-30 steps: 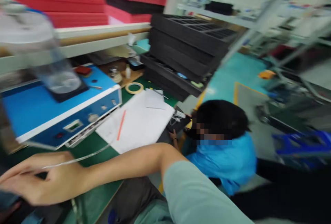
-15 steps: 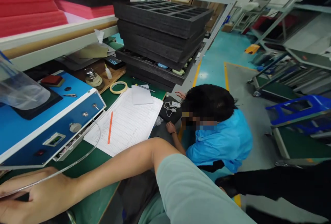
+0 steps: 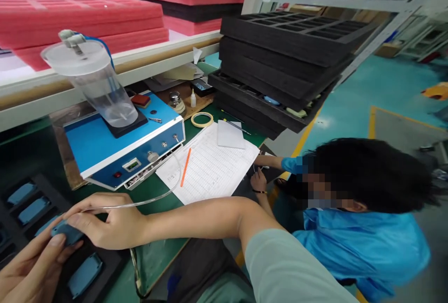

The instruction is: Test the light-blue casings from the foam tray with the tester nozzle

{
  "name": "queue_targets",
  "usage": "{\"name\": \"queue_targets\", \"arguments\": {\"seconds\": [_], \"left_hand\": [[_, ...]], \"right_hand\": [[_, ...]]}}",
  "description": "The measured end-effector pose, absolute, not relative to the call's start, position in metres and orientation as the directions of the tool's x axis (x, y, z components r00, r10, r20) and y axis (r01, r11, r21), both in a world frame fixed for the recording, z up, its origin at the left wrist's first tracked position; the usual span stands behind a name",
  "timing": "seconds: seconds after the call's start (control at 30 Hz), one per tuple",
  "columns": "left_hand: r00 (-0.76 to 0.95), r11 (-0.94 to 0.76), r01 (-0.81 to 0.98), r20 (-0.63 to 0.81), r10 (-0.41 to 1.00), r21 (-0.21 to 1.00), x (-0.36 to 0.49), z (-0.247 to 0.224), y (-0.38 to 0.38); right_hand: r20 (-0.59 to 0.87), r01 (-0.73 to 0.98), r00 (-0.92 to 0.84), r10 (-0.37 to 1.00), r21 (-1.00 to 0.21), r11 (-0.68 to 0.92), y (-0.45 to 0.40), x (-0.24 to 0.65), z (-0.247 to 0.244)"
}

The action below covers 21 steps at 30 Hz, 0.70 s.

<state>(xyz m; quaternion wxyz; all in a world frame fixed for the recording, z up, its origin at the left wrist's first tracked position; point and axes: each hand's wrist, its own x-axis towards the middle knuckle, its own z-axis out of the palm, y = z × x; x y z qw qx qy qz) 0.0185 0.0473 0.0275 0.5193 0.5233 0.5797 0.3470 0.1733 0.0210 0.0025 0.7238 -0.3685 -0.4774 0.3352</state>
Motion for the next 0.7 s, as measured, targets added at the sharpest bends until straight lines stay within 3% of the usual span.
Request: {"name": "queue_targets", "arguments": {"seconds": [0.1,0.3,0.7], "left_hand": [[0.097,0.25,0.189,-0.271,0.958,0.95,0.017,0.028,0.042],[0.224,0.162,0.172,-0.199,0.954,0.972,0.013,0.027,0.038],[0.235,0.164,0.174,-0.203,0.951,0.971,0.011,0.024,0.037]], "right_hand": [[0.449,-0.107,0.333,0.829,-0.855,0.507,0.014,0.171,0.001],[0.435,-0.163,0.31,0.846,-0.852,0.497,0.008,0.166,-0.011],[0.436,-0.145,0.295,0.85,-0.859,0.491,0.007,0.167,-0.013]]}}
